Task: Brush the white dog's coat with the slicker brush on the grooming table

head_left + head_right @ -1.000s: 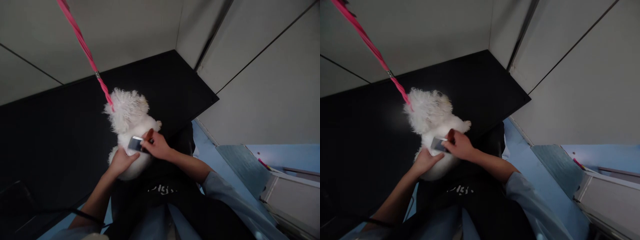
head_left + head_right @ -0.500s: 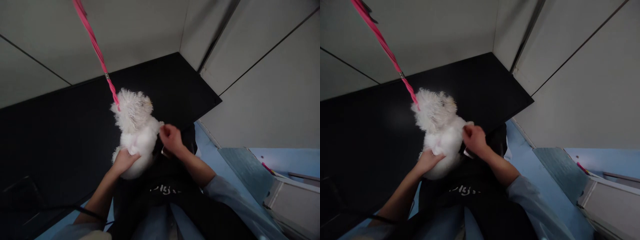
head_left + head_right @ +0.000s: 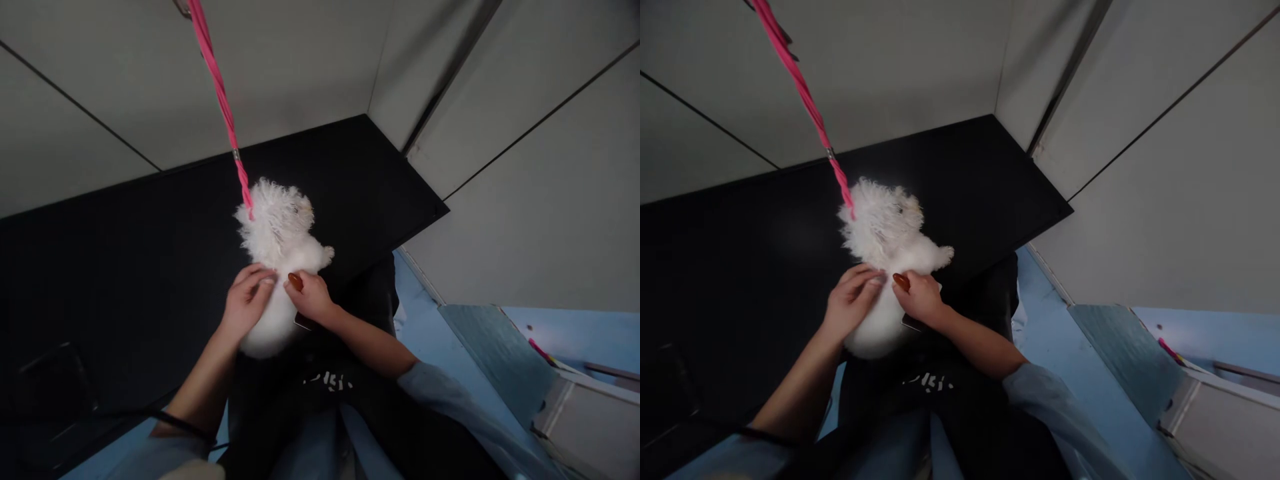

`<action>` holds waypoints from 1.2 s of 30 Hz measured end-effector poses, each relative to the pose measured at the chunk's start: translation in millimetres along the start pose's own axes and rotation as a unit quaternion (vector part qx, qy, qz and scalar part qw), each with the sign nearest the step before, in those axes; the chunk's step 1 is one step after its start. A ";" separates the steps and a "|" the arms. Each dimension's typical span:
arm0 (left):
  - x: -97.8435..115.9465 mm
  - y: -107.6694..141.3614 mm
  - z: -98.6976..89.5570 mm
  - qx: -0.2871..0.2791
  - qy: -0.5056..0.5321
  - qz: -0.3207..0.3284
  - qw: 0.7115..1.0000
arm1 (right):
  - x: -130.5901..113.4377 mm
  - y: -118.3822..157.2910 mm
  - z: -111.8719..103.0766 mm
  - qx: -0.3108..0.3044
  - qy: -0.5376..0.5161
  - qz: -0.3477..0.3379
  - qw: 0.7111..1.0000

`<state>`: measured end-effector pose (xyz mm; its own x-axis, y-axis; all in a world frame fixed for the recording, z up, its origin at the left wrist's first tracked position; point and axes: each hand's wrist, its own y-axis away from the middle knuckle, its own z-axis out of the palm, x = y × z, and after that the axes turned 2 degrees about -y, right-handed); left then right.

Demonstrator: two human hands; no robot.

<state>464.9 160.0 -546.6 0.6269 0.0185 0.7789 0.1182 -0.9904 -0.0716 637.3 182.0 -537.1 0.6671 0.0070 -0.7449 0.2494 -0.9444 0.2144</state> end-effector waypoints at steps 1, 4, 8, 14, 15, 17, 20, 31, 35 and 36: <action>2.1 -6.4 1.1 -0.021 0.007 0.001 1.000 | -0.3 -0.2 -0.1 0.002 -0.001 -0.003 1.000; 6.3 -19.3 5.5 -0.045 0.021 0.002 0.999 | -1.7 -1.2 0.5 0.009 0.000 -0.007 1.000; 7.2 -17.9 10.6 -0.036 0.036 -0.004 0.999 | -1.4 -1.4 3.2 0.006 0.012 -0.006 1.000; 5.0 -9.4 20.0 0.048 0.087 -0.103 0.990 | 0.2 2.6 3.9 -0.005 0.023 0.022 0.999; 5.0 -9.6 19.9 0.036 0.093 -0.106 0.989 | -1.6 2.2 2.0 -0.001 0.023 0.022 0.999; 5.5 -10.7 17.8 0.005 0.105 -0.103 0.989 | -7.2 -0.3 -3.0 0.005 0.026 0.014 1.000; 6.8 -12.1 13.9 -0.025 0.124 -0.101 0.987 | -16.1 -6.2 -9.5 -0.020 0.051 -0.013 0.998; 11.3 -7.1 26.6 0.052 0.181 -0.189 0.964 | -6.5 -3.6 -3.0 0.003 0.025 0.005 1.000; 5.7 -11.0 23.3 0.035 0.103 -0.089 0.990 | -7.1 -4.6 -3.8 0.000 0.016 -0.017 1.000; 4.6 -11.8 23.9 0.034 0.083 -0.074 0.993 | -7.3 -5.7 -3.1 -0.003 0.016 -0.021 1.000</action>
<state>484.8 175.1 -557.0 0.4647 0.1349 0.8752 0.2542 -0.9671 0.0141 633.2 188.4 -530.9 0.6781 0.0576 -0.7327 0.2813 -0.9413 0.1864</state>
